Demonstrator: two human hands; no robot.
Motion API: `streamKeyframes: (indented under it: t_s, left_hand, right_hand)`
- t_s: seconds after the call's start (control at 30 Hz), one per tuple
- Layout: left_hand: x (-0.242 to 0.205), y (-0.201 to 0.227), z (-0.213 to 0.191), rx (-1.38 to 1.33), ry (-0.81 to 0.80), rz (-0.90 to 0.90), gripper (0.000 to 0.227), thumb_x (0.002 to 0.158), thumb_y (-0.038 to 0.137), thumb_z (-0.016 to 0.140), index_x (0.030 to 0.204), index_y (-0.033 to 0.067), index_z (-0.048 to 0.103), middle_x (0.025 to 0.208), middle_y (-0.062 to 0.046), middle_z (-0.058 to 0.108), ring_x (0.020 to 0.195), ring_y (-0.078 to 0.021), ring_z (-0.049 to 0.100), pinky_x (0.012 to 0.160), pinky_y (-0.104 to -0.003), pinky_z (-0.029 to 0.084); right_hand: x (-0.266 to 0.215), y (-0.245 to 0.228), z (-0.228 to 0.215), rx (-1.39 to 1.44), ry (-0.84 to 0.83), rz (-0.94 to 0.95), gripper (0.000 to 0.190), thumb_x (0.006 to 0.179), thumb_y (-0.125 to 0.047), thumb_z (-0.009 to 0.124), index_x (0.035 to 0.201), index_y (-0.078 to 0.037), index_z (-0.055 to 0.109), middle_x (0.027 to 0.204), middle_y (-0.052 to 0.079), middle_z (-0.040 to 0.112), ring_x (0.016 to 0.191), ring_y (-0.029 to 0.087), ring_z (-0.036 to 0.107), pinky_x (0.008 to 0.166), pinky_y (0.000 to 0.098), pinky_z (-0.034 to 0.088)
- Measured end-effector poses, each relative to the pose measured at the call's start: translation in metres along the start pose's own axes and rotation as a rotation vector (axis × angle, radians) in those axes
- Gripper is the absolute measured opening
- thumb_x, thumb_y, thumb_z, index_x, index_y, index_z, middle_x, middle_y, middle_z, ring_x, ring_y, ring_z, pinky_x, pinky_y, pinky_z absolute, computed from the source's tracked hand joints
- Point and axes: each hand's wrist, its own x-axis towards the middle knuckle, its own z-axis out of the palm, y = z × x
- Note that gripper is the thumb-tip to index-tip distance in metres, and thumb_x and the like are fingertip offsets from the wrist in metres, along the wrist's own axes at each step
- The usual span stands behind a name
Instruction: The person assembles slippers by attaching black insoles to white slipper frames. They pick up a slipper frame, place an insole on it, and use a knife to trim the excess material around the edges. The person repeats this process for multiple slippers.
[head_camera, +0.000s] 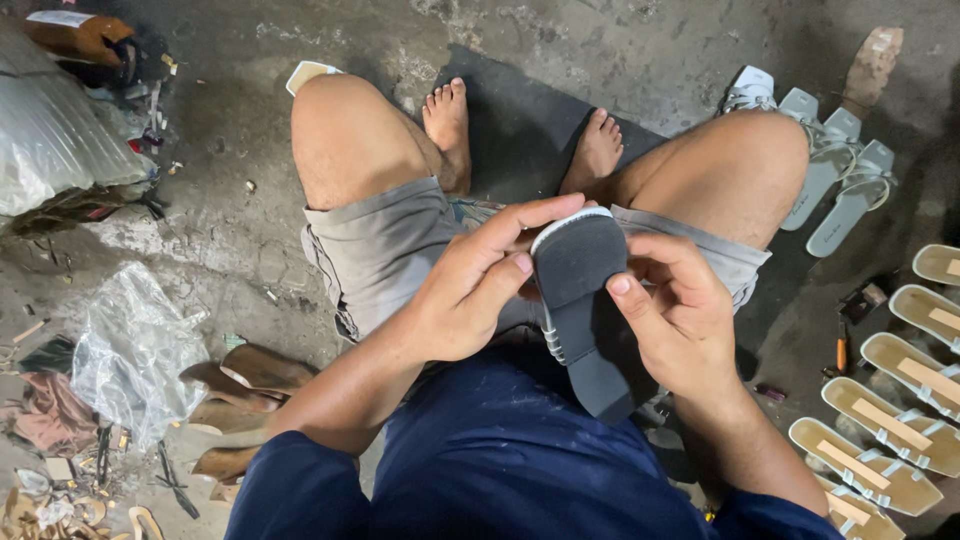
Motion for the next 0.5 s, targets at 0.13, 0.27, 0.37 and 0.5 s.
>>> streamKeyframes:
  t_s: [0.13,0.27,0.37,0.5]
  left_hand:
    - [-0.001,0.002,0.002,0.006,0.019,-0.002,0.047,0.110,0.006,0.036,0.157,0.0033,0.042,0.148,-0.012,0.059,0.127,-0.0169,0.063,0.104,-0.032,0.058]
    - [-0.003,0.005,0.004,0.110,0.058,0.027,0.047,0.111,0.012,0.050,0.157,0.0052,0.045,0.134,-0.010,0.070,0.113,-0.0127,0.068,0.098,-0.027,0.058]
    - [-0.004,0.004,0.010,0.276,0.139,0.016,0.051,0.107,0.015,0.064,0.155,0.0071,0.047,0.122,-0.009,0.077,0.100,-0.0083,0.069,0.087,-0.024,0.058]
    - [-0.004,0.003,0.013,0.342,0.213,0.059,0.050,0.107,0.013,0.064,0.154,0.0077,0.050,0.119,-0.007,0.077,0.098,-0.0044,0.067,0.087,-0.023,0.058]
  right_hand:
    - [-0.001,-0.004,0.002,-0.059,0.013,0.016,0.030,0.104,-0.004,0.065,0.132,0.000,0.056,0.120,0.006,0.068,0.110,0.012,0.064,0.096,0.0255,0.052]
    - [-0.002,-0.006,0.007,-0.118,0.038,0.046,0.030,0.103,-0.004,0.065,0.131,0.000,0.057,0.115,0.006,0.068,0.104,0.010,0.064,0.088,0.0227,0.051]
    - [-0.003,-0.006,0.009,-0.140,0.026,0.029,0.031,0.103,-0.002,0.065,0.132,-0.001,0.055,0.112,0.006,0.066,0.100,0.009,0.061,0.084,0.0217,0.049]
    - [-0.005,-0.004,0.011,-0.092,0.029,0.090,0.043,0.102,-0.002,0.065,0.139,-0.006,0.044,0.099,0.005,0.064,0.086,0.006,0.058,0.073,0.0187,0.046]
